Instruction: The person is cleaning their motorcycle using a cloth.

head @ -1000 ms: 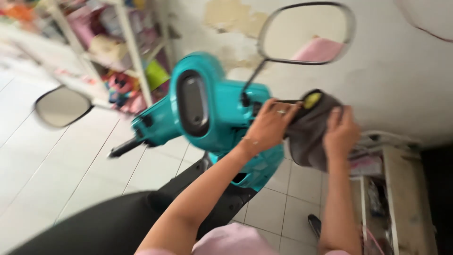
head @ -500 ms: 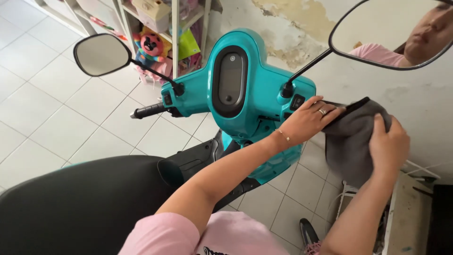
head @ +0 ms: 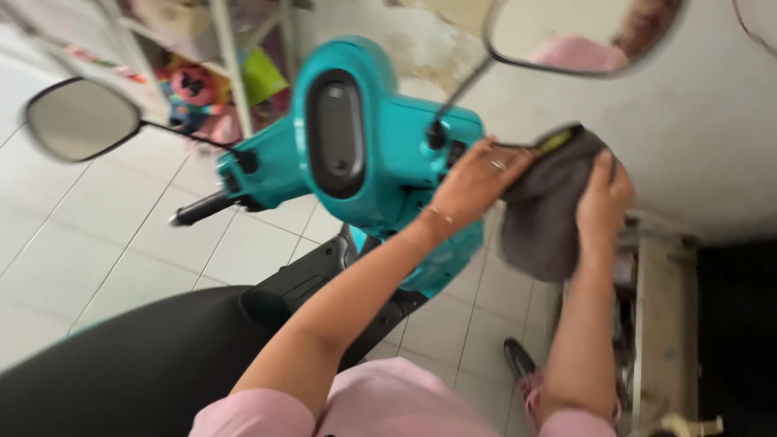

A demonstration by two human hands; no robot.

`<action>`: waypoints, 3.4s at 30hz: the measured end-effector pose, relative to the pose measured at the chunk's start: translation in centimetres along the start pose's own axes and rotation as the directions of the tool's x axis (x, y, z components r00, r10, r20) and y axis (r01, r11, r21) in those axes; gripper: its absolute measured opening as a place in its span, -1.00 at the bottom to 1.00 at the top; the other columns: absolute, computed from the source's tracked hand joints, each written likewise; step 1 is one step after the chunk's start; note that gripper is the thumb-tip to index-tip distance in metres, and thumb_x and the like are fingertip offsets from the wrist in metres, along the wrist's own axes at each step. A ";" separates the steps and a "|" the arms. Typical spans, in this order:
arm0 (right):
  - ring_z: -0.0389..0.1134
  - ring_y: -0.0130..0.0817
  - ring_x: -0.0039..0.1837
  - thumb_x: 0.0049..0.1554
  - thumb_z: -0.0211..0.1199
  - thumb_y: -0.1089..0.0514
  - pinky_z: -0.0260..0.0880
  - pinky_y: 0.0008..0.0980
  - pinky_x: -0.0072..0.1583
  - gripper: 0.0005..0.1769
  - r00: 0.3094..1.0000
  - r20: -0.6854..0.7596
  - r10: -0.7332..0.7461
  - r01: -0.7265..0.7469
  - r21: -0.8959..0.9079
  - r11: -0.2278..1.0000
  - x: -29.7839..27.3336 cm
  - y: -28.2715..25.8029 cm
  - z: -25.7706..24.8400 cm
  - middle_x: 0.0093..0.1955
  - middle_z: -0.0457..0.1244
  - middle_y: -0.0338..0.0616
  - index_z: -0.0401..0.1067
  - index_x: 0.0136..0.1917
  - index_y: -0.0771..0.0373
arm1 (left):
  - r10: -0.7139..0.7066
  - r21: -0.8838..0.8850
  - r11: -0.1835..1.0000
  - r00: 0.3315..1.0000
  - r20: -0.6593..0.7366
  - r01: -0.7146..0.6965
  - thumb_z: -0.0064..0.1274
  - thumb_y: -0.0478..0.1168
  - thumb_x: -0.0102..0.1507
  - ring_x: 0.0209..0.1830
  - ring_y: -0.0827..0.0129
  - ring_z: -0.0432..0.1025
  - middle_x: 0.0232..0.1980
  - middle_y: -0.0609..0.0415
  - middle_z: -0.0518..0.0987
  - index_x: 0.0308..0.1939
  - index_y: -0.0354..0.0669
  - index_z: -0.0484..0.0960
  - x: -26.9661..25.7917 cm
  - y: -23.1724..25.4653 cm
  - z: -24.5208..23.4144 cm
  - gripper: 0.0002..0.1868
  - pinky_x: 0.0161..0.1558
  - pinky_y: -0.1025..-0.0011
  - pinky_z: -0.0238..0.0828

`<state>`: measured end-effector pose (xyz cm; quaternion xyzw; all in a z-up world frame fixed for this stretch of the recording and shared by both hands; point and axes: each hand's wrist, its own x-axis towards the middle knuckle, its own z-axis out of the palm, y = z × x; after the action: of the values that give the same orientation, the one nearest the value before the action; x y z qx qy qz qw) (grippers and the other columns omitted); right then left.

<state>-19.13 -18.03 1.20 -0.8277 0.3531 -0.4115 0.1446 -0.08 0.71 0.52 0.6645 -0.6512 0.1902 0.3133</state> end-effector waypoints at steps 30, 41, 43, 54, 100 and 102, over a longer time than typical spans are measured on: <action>0.30 -0.25 0.39 0.41 0.01 -0.17 0.33 -0.23 0.39 -0.36 0.831 -0.018 0.556 -0.264 0.867 0.422 -14.7 1.9 0.7 0.43 0.23 -0.04 0.18 0.51 0.36 | 0.118 -0.141 0.983 0.993 0.000 -0.117 0.13 -0.33 0.17 -0.03 0.19 0.45 0.10 0.08 0.64 0.30 -0.17 0.55 1.7 -1.9 -3.8 -0.44 0.31 0.22 0.31; 0.28 -0.21 0.43 0.30 0.19 0.19 0.23 -0.33 0.50 -0.52 0.992 -0.117 -0.055 0.084 0.256 0.963 -4.9 -7.8 -1.9 0.40 0.25 -0.05 0.29 0.45 0.33 | 0.048 -0.166 0.985 0.998 -0.052 -0.056 0.06 -0.38 0.19 -0.06 0.31 0.44 0.10 0.22 0.64 0.30 -0.09 0.59 1.8 -1.2 -3.0 -0.45 0.52 0.06 0.16; 0.34 -0.29 0.32 0.14 0.17 0.31 0.29 -0.39 0.39 -0.51 0.989 0.142 0.040 -0.086 0.335 0.938 -2.9 -9.4 -3.4 0.26 0.34 -0.08 0.39 0.35 0.35 | 0.019 -0.127 0.992 0.999 -0.040 -0.024 0.04 -0.36 0.20 -0.04 0.33 0.44 0.10 0.22 0.64 0.28 -0.09 0.60 1.9 -1.1 -3.0 -0.47 0.54 0.05 0.12; 0.38 0.05 0.00 0.15 0.24 0.22 0.36 -0.19 0.08 -0.70 0.972 0.232 -0.021 0.026 -0.019 0.999 0.2 -9.1 -3.5 -0.04 0.32 0.14 0.37 0.13 0.37 | -0.024 -0.120 0.993 0.999 -0.037 0.020 0.01 -0.34 0.22 -0.05 0.31 0.45 0.10 0.16 0.63 0.30 -0.12 0.58 1.6 -1.1 -2.9 -0.48 0.55 0.03 0.06; 0.32 -0.21 -0.01 0.16 0.21 0.02 0.36 -0.29 0.12 -0.56 0.889 0.447 -0.100 0.043 0.134 0.990 0.9 -4.4 -3.9 -0.08 0.30 0.02 0.31 0.21 0.31 | -0.112 -0.044 0.993 0.987 -0.111 0.108 -0.02 -0.34 0.23 0.21 0.28 0.46 0.18 0.13 0.61 0.38 -0.08 0.50 -0.1 0.5 -1.8 -0.42 0.58 0.09 -0.03; 0.28 -0.28 0.02 0.22 0.19 0.04 0.34 -0.30 0.15 -0.61 0.882 0.467 -0.061 -0.025 0.176 0.984 1.2 -4.2 -3.8 -0.05 0.28 -0.02 0.32 0.21 0.32 | -0.116 -0.047 0.993 0.987 -0.114 0.112 -0.02 -0.34 0.23 0.20 0.29 0.46 0.18 0.13 0.60 0.38 -0.08 0.50 -0.1 0.4 -1.8 -0.41 0.58 0.09 -0.02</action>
<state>-19.66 -15.71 6.43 -0.8898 0.2616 -0.2295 0.2951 -0.24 2.00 1.79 0.6821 -0.5964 0.1971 0.3743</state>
